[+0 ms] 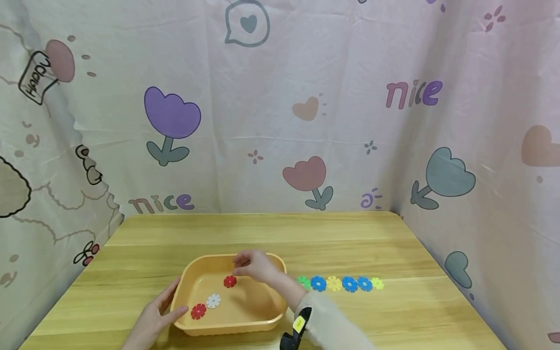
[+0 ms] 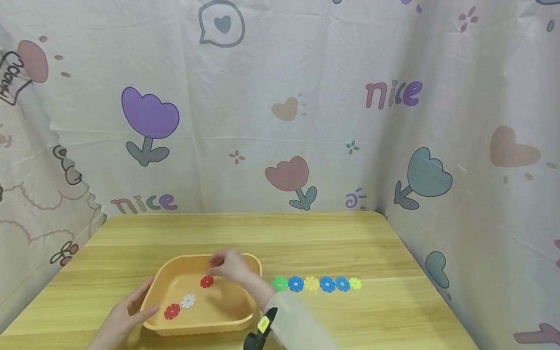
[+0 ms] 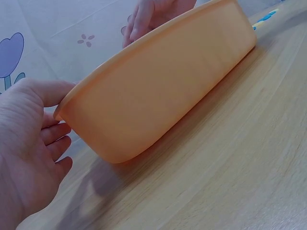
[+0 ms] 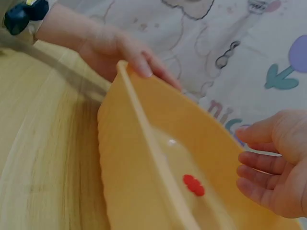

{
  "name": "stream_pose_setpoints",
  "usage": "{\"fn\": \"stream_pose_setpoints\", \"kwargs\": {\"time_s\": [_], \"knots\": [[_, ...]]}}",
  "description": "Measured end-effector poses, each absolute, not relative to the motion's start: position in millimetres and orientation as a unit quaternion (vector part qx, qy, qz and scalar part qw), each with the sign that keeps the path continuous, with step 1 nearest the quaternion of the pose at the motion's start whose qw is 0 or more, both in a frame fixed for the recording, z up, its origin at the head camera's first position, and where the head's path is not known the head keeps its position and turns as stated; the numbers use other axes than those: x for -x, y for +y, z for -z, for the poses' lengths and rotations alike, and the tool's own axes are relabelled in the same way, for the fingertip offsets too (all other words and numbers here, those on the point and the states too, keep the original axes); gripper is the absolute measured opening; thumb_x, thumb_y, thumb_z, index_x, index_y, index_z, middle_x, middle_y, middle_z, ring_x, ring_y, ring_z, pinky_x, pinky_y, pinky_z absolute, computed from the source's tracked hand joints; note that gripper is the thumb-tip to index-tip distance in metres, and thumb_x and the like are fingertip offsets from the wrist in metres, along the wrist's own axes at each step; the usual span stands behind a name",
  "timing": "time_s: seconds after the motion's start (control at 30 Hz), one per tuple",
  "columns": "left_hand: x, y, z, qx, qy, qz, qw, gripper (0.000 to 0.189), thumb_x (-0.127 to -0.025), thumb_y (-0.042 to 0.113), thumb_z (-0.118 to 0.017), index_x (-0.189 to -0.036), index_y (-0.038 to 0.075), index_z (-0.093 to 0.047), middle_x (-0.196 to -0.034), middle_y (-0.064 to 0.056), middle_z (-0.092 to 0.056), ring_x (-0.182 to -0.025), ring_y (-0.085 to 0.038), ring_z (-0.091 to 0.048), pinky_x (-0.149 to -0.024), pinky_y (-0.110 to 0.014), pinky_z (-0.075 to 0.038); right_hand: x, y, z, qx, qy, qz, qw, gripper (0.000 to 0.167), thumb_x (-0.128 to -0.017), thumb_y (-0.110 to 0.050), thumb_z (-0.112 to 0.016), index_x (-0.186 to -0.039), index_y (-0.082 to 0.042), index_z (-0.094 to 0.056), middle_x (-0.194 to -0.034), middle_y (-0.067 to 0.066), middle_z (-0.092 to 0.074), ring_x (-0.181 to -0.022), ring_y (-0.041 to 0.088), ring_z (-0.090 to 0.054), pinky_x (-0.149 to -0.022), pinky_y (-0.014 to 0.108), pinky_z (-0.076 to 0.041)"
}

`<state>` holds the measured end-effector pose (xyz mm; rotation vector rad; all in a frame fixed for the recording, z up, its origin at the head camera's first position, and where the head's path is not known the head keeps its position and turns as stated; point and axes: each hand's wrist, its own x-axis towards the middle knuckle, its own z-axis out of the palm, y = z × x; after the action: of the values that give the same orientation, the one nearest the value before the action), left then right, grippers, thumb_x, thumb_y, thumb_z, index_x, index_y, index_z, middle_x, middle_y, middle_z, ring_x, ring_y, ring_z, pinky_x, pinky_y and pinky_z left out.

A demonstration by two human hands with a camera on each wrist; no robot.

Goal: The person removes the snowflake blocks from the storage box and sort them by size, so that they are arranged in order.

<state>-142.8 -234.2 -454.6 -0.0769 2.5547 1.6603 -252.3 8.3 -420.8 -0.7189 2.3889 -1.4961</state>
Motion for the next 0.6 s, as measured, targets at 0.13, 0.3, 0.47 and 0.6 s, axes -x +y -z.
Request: {"fn": "stream_pose_setpoints", "kwargs": {"time_s": [0.13, 0.3, 0.47, 0.6], "knots": [[142.0, -234.6, 454.6, 0.025, 0.838, -0.543, 0.046, 0.079, -0.089, 0.021, -0.063, -0.146, -0.006, -0.014, -0.148, -0.029, -0.016, -0.133, -0.044, -0.018, -0.1, -0.043, -0.031, 253.1, -1.5, 428.6, 0.25, 0.828, 0.489, 0.117, 0.026, -0.078, -0.004, -0.072, -0.102, 0.005, -0.066, -0.088, 0.008, -0.066, -0.076, 0.008, -0.058, -0.068, 0.019, -0.048], [142.5, -235.1, 454.7, 0.026, 0.837, -0.544, 0.045, 0.079, -0.089, 0.02, -0.063, -0.146, -0.005, -0.015, -0.148, -0.029, -0.016, -0.133, -0.045, -0.018, -0.101, -0.046, -0.028, 252.5, -9.1, 435.5, 0.251, 0.843, 0.46, 0.12, 0.029, -0.076, -0.003, -0.074, -0.103, 0.003, -0.066, -0.091, 0.009, -0.067, -0.078, 0.01, -0.06, -0.07, 0.018, -0.048], [142.2, -234.7, 454.2, 0.022, 0.838, -0.543, 0.042, 0.078, -0.089, 0.021, -0.063, -0.145, -0.006, -0.016, -0.147, -0.029, -0.016, -0.133, -0.046, -0.018, -0.102, -0.047, -0.025, 253.2, -13.7, 443.6, 0.257, 0.862, 0.423, 0.115, 0.035, -0.074, -0.005, -0.076, -0.107, 0.001, -0.066, -0.093, 0.007, -0.067, -0.081, 0.011, -0.061, -0.073, 0.018, -0.047], [142.5, -234.8, 454.4, 0.021, 0.841, -0.539, 0.038, 0.077, -0.089, 0.021, -0.063, -0.145, -0.006, -0.017, -0.147, -0.029, -0.017, -0.132, -0.045, -0.019, -0.102, -0.047, -0.025, 253.7, -15.0, 447.8, 0.278, 0.885, 0.361, 0.095, 0.036, -0.074, -0.009, -0.077, -0.108, -0.002, -0.067, -0.098, 0.006, -0.068, -0.087, 0.011, -0.06, -0.077, 0.018, -0.046]]}}
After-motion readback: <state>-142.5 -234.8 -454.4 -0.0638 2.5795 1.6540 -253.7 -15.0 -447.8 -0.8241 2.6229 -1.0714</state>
